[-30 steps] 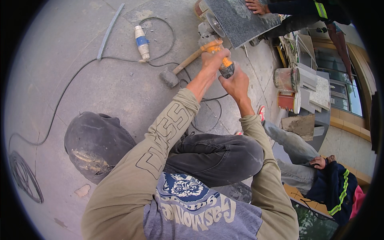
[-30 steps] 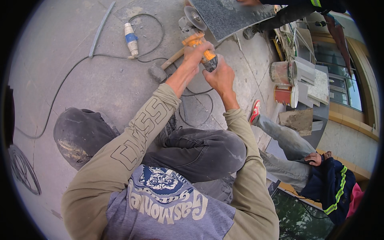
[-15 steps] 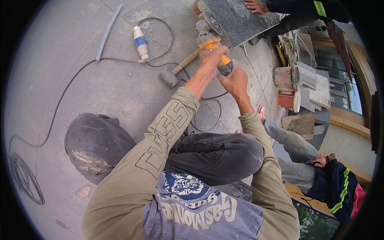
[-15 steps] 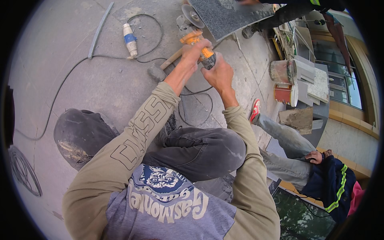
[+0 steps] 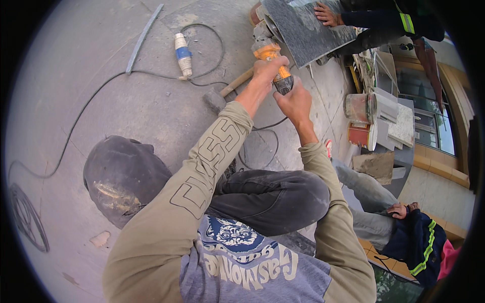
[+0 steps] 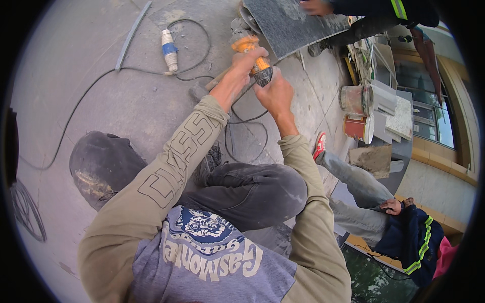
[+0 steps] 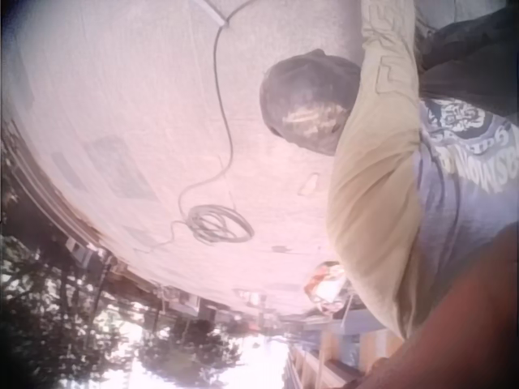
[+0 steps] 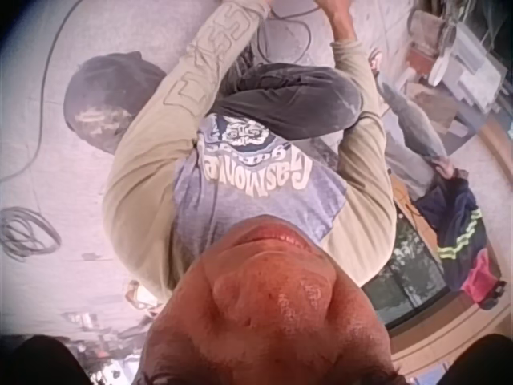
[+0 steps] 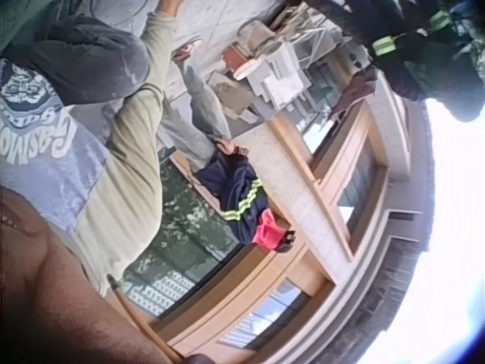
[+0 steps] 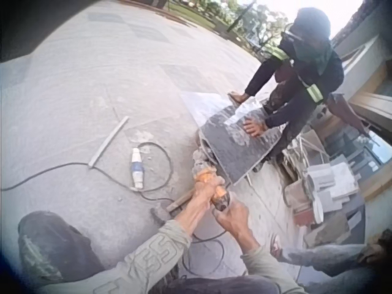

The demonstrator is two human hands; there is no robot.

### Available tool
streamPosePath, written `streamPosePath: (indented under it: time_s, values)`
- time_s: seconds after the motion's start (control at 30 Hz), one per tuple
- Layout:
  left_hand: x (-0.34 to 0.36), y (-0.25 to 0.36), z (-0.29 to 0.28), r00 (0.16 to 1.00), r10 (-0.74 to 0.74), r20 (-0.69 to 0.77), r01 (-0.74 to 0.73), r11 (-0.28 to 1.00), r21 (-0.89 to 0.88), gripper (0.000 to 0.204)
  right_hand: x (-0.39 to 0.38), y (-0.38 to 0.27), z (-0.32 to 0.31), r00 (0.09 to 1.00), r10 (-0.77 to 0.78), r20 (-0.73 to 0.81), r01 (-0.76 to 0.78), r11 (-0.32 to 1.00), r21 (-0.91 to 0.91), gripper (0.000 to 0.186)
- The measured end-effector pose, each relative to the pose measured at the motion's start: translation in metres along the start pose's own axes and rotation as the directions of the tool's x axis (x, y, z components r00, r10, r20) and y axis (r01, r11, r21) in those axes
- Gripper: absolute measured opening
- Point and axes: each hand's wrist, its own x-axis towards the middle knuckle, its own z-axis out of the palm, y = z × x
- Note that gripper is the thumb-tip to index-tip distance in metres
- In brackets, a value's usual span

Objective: The person uses an angle grinder to cut a large rectangular tile while another person holds it steady. After cutting, the person places the tile on the floor and aligns it with a metal profile.

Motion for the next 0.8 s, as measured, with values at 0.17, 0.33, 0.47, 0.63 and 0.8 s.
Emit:
streamPosePath:
  time_s: [0.17,0.33,0.47,0.63,0.8]
  values:
    - [0.013,-0.033,-0.016,0.996,0.065,0.062,-0.069,0.995,0.065,0.037,-0.009,0.012,0.001,1.0,-0.003,0.017,0.003,1.0,0.005,0.06]
    - [-0.001,-0.035,-0.022,0.987,0.052,0.151,-0.049,0.999,-0.022,0.035,-0.016,0.008,-0.01,0.999,-0.028,0.019,0.028,0.999,0.017,0.063]
    - [-0.004,-0.018,-0.022,0.969,0.108,0.222,-0.101,0.994,-0.045,0.033,-0.012,-0.001,-0.009,0.999,-0.038,0.001,0.038,0.998,0.043,0.064]
    - [-0.006,-0.014,-0.02,0.98,-0.001,0.197,-0.004,1.0,0.025,0.029,-0.013,0.0,-0.008,0.999,-0.04,-0.004,0.04,0.999,0.004,0.064]
    - [-0.011,-0.022,-0.018,0.989,0.016,0.15,-0.032,0.994,0.101,0.029,-0.023,0.006,-0.008,0.999,-0.041,0.016,0.041,0.999,0.0,0.057]
